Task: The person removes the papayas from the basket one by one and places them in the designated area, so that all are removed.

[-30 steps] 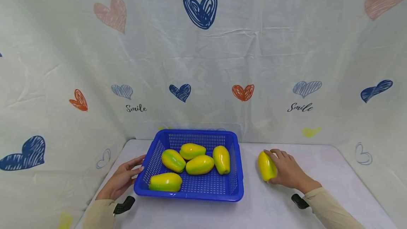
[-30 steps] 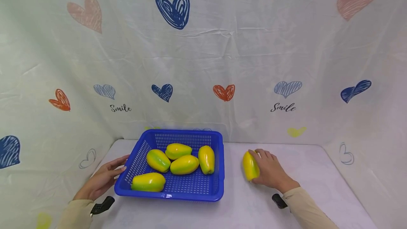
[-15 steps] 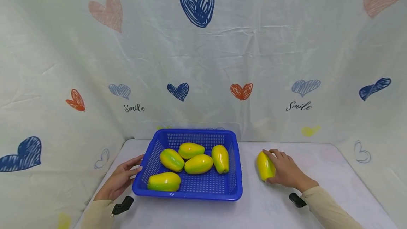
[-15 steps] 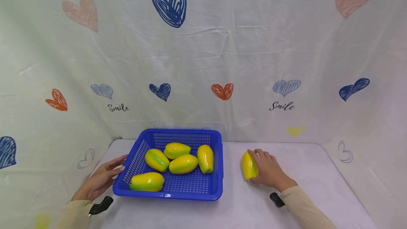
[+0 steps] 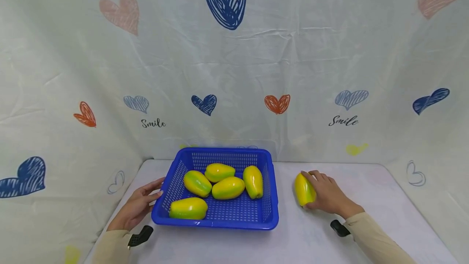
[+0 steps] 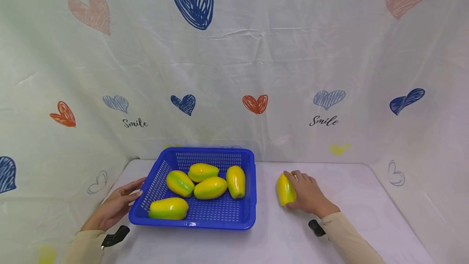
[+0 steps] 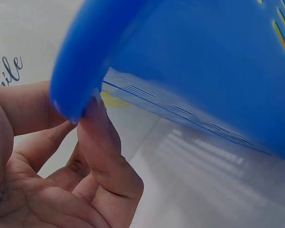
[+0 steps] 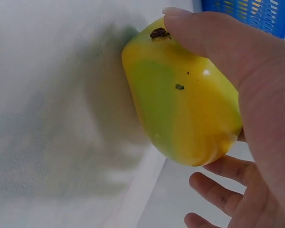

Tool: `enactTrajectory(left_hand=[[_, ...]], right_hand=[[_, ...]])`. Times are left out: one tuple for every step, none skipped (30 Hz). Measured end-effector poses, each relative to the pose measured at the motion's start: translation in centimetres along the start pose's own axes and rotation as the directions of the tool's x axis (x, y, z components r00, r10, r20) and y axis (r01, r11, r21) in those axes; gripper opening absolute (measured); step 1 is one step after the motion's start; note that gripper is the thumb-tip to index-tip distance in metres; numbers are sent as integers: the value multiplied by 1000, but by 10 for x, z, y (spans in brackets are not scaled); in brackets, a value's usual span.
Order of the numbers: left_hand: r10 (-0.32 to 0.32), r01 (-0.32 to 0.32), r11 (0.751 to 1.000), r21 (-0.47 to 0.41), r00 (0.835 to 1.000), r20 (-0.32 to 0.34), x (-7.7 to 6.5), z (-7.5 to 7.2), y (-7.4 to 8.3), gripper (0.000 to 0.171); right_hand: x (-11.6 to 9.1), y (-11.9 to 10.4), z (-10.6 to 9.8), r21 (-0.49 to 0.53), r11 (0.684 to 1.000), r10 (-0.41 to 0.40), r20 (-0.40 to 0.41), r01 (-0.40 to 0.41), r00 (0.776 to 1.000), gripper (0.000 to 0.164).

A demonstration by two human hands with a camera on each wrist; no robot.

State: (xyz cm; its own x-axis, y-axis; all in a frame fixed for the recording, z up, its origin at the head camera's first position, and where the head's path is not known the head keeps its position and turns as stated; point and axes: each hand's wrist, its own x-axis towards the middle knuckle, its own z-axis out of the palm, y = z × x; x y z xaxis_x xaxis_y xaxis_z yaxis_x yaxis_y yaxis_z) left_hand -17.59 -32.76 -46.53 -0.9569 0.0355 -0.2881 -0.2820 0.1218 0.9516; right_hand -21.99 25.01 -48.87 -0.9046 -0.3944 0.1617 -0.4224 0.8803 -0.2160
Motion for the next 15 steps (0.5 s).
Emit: enactTrajectory(left_hand=[[2, -2, 1000, 0, 1000, 3, 0, 0, 0, 62], [3, -3, 1000, -1, 1000, 4, 0, 0, 0, 63], [3, -3, 1000, -2, 1000, 6, 0, 0, 0, 63], [4, -4, 1000, -2, 1000, 7, 1, 0, 0, 63], [4, -4, 1000, -3, 1000, 7, 1, 0, 0, 64], [4, -4, 1000, -4, 1000, 8, 1, 0, 0, 64], [3, -3, 1000, -5, 1000, 8, 1, 0, 0, 64], [2, -2, 1000, -6, 1000, 6, 0, 0, 0, 64], [1, -1, 1000, -6, 1000, 6, 0, 0, 0, 64], [1, -1, 1000, -7, 1000, 4, 0, 0, 0, 63], [1, -1, 1000, -10, 1000, 5, -1, 0, 0, 63], [2, -2, 1000, -11, 1000, 5, -1, 0, 0, 63], [2, -2, 1000, -11, 1000, 5, -1, 0, 0, 64], [1, -1, 1000, -12, 1000, 5, -1, 0, 0, 64], [1, -1, 1000, -14, 1000, 5, -1, 0, 0, 64]], right_hand=[[0, 0, 0, 1, 1000, 3, 2, -3, 1000, 100], [-1, 0, 0, 1, 1000, 5, 4, -5, 1000, 100], [-1, 0, 0, 1, 1000, 6, 4, -6, 1000, 101], [-1, 0, -1, -1, 1000, 8, 5, -8, 1000, 101], [-1, 0, -1, 0, 1000, 12, 7, -12, 1000, 102], [-1, 0, 0, 1, 1000, 14, 9, -14, 1000, 102], [-1, 0, 0, 2, 1000, 16, 10, -16, 1000, 102], [-1, 0, 1, 3, 1000, 17, 10, -17, 1000, 102], [-1, 0, 1, 6, 1000, 17, 9, -17, 1000, 102], [-1, 0, 2, 8, 1000, 17, 8, -17, 1000, 102], [-1, -1, 2, 10, 1000, 17, 7, -17, 1000, 101], [-1, -1, 3, 10, 1000, 16, 6, -16, 1000, 101], [-1, -1, 4, 12, 1000, 15, 3, -15, 1000, 101], [-1, -1, 4, 12, 1000, 15, 1, -15, 1000, 101], [-1, -1, 4, 10, 1000, 15, 0, -15, 1000, 101]])
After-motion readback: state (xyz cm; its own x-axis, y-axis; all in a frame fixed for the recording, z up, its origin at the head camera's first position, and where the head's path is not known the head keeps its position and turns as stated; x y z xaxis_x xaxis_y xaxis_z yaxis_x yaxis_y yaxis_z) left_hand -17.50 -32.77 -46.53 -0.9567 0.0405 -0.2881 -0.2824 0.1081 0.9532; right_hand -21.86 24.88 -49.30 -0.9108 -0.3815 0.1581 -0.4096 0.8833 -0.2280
